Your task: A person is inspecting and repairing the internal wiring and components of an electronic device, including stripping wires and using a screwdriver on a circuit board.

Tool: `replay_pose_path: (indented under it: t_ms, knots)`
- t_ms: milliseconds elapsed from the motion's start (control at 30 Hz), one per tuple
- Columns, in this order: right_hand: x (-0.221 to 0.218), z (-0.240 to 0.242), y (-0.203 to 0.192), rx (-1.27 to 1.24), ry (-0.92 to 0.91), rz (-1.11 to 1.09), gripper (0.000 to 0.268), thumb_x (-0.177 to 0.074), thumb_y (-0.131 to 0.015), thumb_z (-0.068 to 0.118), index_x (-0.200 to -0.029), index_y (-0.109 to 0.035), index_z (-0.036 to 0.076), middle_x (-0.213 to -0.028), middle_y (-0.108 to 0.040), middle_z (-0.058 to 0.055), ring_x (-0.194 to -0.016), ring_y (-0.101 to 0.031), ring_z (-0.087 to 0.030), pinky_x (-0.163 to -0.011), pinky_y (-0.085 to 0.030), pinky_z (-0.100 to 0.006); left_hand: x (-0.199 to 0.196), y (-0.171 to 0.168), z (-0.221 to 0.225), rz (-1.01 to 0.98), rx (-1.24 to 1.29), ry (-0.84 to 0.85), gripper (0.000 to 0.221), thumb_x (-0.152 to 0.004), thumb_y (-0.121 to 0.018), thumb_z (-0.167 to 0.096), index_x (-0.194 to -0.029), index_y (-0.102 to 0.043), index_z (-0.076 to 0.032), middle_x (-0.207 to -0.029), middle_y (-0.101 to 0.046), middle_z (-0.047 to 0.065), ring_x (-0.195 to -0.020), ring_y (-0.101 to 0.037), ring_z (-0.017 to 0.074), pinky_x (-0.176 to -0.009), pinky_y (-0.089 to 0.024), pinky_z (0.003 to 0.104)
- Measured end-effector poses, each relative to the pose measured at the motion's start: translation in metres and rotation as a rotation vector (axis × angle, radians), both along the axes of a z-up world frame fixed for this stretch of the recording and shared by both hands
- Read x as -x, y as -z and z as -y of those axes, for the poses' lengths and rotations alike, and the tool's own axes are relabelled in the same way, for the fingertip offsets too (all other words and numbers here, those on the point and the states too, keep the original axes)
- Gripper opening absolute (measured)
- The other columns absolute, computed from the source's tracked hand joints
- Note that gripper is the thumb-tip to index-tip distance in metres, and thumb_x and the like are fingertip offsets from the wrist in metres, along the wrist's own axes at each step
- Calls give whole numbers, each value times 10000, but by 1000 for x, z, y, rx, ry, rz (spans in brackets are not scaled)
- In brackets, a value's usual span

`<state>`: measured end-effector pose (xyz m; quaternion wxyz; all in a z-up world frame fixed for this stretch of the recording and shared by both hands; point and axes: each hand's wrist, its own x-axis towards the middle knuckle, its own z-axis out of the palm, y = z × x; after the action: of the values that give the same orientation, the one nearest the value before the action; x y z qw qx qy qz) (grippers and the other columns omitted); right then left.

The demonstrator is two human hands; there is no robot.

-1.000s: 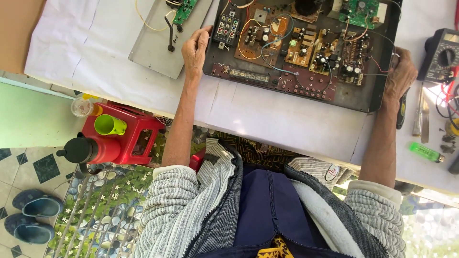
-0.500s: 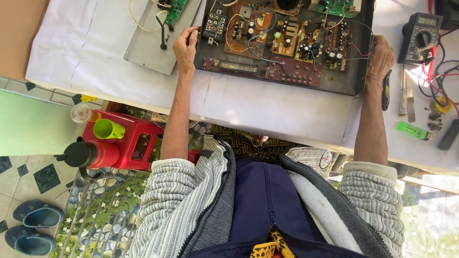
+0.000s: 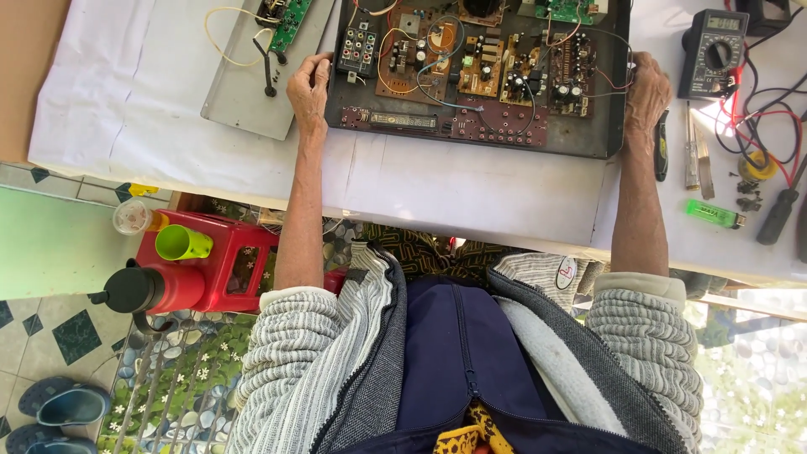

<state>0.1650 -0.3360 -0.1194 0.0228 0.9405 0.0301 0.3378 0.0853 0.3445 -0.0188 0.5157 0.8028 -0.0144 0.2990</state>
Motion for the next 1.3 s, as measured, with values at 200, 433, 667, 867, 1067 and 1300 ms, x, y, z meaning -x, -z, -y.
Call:
replay_pose_path:
  t_ms: [200, 433, 667, 867, 1067, 1300]
  knots:
    - [20, -25, -31, -6, -26, 5, 76, -1149, -618, 156, -1136, -693, 148, -726, -592, 6, -620, -553, -140, -528, -423, -279, 4, -9, 3, -28, 0, -4, 271, -1018, -584, -267, -1101, -799, -124, -984, -815, -5, -886, -704, 121, -747, -556, 290]
    - [12, -19, -19, -1, -9, 10, 127, -1192, -585, 184, -1107, -672, 149, -668, -473, 46, -551, -434, -85, -534, -379, -237, 5, -9, 3, -6, -25, -10, 268, -1031, -585, -262, -1093, -799, -113, -999, -819, 17, -896, -724, 143, -743, -564, 297]
    - [-1, -7, -1, 15, 6, 33, 71, -1165, -603, 170, -1128, -663, 173, -674, -484, 56, -550, -432, -88, -538, -388, -227, -5, 7, -3, 10, -68, -53, 264, -1029, -603, -296, -1069, -809, -136, -968, -825, 4, -847, -721, 130, -686, -550, 292]
    - [-3, -9, 0, 34, -8, 59, 30, -1148, -655, 187, -1125, -672, 179, -676, -470, 57, -557, -426, -80, -571, -408, -222, 2, -4, 2, -32, 1, -38, 265, -1025, -601, -292, -1036, -804, -122, -918, -798, -21, -825, -665, 93, -685, -519, 273]
    - [7, -21, -14, -28, -40, 53, 57, -1157, -664, 199, -1109, -663, 168, -677, -487, 60, -550, -421, -78, -571, -395, -235, -2, 4, 0, -50, -23, -77, 297, -1031, -596, -352, -1005, -805, -143, -748, -676, -66, -647, -479, 73, -556, -376, 273]
    - [3, -17, -9, 11, -5, 82, 71, -1165, -640, 181, -1101, -671, 172, -638, -427, 69, -514, -390, -74, -550, -383, -231, 0, 1, 1, -83, 1, -57, 329, -1037, -587, -392, -989, -788, -136, -687, -538, -86, -608, -370, 68, -536, -293, 271]
